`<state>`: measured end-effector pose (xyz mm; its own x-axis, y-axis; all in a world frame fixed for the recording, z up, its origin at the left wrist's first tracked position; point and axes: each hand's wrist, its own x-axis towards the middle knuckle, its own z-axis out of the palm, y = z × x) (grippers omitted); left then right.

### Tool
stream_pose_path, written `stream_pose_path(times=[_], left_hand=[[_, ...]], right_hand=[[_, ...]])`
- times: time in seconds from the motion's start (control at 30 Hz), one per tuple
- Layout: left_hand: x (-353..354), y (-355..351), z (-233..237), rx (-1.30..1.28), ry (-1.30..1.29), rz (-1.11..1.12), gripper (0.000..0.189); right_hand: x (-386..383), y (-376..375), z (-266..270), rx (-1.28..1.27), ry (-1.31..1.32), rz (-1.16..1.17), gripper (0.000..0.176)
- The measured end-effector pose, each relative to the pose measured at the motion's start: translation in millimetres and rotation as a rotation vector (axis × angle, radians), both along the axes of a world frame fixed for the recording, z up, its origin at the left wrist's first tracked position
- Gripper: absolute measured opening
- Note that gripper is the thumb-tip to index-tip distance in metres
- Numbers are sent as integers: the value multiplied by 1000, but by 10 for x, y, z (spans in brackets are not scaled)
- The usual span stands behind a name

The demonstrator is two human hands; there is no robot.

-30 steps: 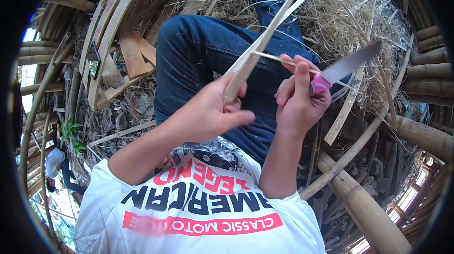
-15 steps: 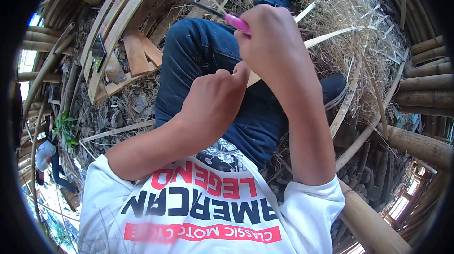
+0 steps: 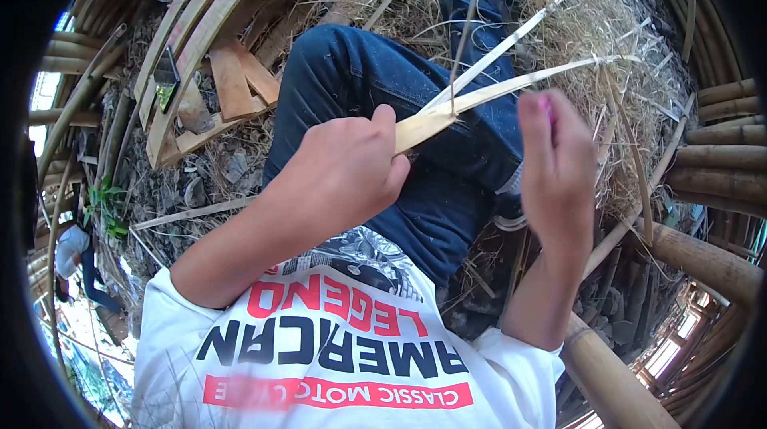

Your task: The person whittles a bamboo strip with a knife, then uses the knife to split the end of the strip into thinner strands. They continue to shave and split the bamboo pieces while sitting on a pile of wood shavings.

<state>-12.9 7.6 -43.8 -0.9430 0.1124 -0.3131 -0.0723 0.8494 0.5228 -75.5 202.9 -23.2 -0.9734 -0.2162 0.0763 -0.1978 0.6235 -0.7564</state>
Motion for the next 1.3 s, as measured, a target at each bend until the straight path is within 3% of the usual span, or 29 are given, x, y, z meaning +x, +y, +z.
stream_pose_path(times=[0.1,0.13,0.2,0.37,0.4,0.53,0.67,0.77,0.87,0.93,1.0,1.1,1.3], left_hand=[[-27,9,49,-75,45,-32,23],[-25,24,65,-149,63,-40,25],[-17,72,92,-181,71,-26,25],[21,63,112,-234,57,6,24],[26,46,112,-250,107,-15,16],[28,27,145,-257,162,-42,8],[40,54,120,-237,184,-85,7],[63,25,147,-143,95,-73,23],[54,-196,177,-157,83,57,24],[53,-104,164,-153,92,40,24],[-5,-6,140,-211,194,1,17],[14,80,215,-250,188,32,18],[48,-22,159,-99,153,17,25]], right_hand=[[225,95,-115,-11,-198,148,33],[245,101,-173,-10,-198,138,33],[255,85,-267,261,-50,263,34],[258,31,-336,335,-51,284,36],[262,26,-355,340,-41,296,36],[286,5,-414,332,18,275,37],[314,53,-454,510,147,235,36],[265,355,-448,709,120,78,32],[139,620,-191,666,213,12,38],[290,394,76,420,208,-80,36],[344,142,-47,236,203,-44,36],[376,-192,-368,-5,-48,63,38],[344,-206,-735,-24,-58,83,37]])
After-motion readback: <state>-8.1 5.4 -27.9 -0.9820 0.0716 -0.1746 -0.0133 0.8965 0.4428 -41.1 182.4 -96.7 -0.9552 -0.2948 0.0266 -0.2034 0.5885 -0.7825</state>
